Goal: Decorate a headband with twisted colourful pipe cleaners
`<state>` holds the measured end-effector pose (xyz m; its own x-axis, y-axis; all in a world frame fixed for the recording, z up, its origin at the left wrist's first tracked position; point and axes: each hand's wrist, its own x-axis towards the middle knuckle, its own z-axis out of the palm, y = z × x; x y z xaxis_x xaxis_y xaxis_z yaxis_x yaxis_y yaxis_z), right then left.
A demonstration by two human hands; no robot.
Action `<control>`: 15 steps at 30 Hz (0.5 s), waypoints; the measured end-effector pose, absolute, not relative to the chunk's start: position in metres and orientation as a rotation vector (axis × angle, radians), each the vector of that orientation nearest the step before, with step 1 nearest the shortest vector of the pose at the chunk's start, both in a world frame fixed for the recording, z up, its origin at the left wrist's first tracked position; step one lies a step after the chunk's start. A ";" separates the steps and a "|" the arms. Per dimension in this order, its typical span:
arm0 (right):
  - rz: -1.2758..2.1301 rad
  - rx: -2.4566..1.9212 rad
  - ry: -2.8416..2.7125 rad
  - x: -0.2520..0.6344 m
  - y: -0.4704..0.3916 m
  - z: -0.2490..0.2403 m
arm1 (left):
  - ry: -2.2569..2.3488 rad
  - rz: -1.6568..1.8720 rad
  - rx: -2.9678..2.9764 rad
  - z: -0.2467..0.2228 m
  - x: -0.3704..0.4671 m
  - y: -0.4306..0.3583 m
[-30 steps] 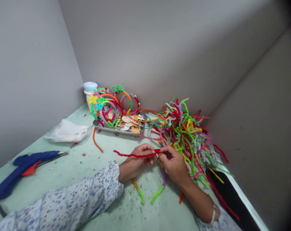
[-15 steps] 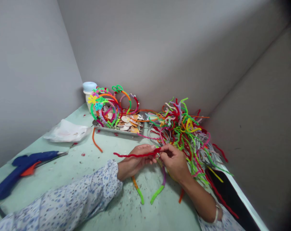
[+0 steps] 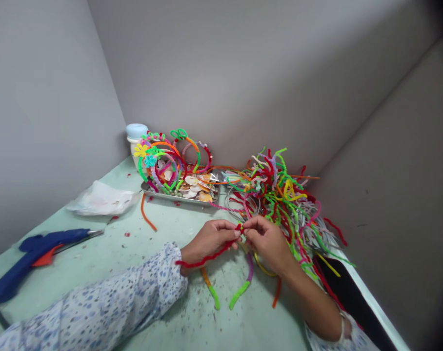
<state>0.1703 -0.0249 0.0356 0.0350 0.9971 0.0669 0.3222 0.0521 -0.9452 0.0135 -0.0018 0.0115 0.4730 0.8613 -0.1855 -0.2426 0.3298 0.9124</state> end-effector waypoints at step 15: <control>0.834 -1.407 -1.596 0.172 -0.023 0.029 | 0.831 0.874 0.994 0.015 0.015 -0.004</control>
<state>0.1724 -0.0228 0.0287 -0.0278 0.9874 0.1558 0.4363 0.1522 -0.8868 0.0154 -0.0036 0.0145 0.4097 0.8945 -0.1787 -0.2236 0.2884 0.9310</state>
